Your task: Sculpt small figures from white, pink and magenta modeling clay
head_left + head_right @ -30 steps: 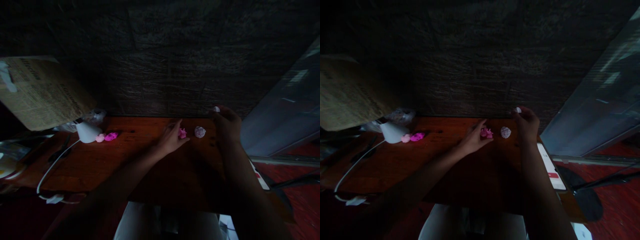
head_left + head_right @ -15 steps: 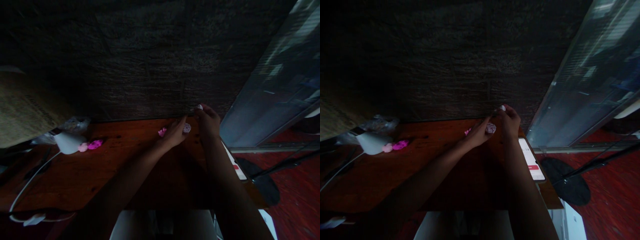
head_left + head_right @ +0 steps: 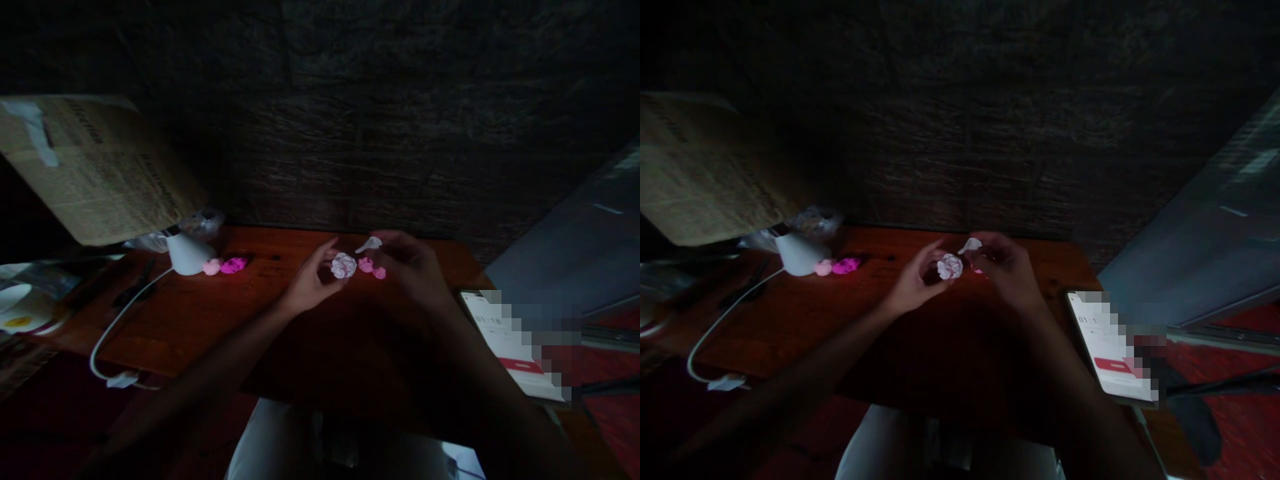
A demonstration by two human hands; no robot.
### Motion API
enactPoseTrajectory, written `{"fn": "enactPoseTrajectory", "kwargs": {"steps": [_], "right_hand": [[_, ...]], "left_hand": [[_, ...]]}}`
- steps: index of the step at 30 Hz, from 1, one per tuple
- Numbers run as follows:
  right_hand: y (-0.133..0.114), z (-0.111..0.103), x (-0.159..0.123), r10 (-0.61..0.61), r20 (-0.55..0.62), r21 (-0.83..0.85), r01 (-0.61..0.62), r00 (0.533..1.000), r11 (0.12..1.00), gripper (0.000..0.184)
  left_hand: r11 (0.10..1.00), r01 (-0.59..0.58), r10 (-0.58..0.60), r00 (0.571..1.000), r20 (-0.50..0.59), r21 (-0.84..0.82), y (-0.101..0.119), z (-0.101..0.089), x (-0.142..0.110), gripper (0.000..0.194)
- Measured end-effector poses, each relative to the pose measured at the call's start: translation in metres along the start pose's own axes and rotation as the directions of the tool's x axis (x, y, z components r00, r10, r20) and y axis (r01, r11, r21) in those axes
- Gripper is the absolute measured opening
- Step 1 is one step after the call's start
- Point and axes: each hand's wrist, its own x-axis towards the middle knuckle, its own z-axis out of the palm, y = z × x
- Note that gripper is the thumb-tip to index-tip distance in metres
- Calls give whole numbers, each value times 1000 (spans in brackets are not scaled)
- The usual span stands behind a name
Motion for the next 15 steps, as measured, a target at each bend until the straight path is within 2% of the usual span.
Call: {"fn": "enactPoseTrajectory", "kwargs": {"steps": [4, 8, 15], "right_hand": [[10, 7, -1, 7, 27, -28, -6, 1000, 1000, 32], [15, 7, -2, 21, 56, -86, -16, 998, 996, 30], [18, 11, -8, -22, 124, -350, 64, 992, 935, 26]], "left_hand": [[999, 10, -11, 999, 33, 33, -5, -1, -6, 78], [1000, 8, -8, 999, 49, -4, -7, 1, -4, 78], [1000, -10, 9, 999, 37, 18, -11, 1, -6, 76]]}}
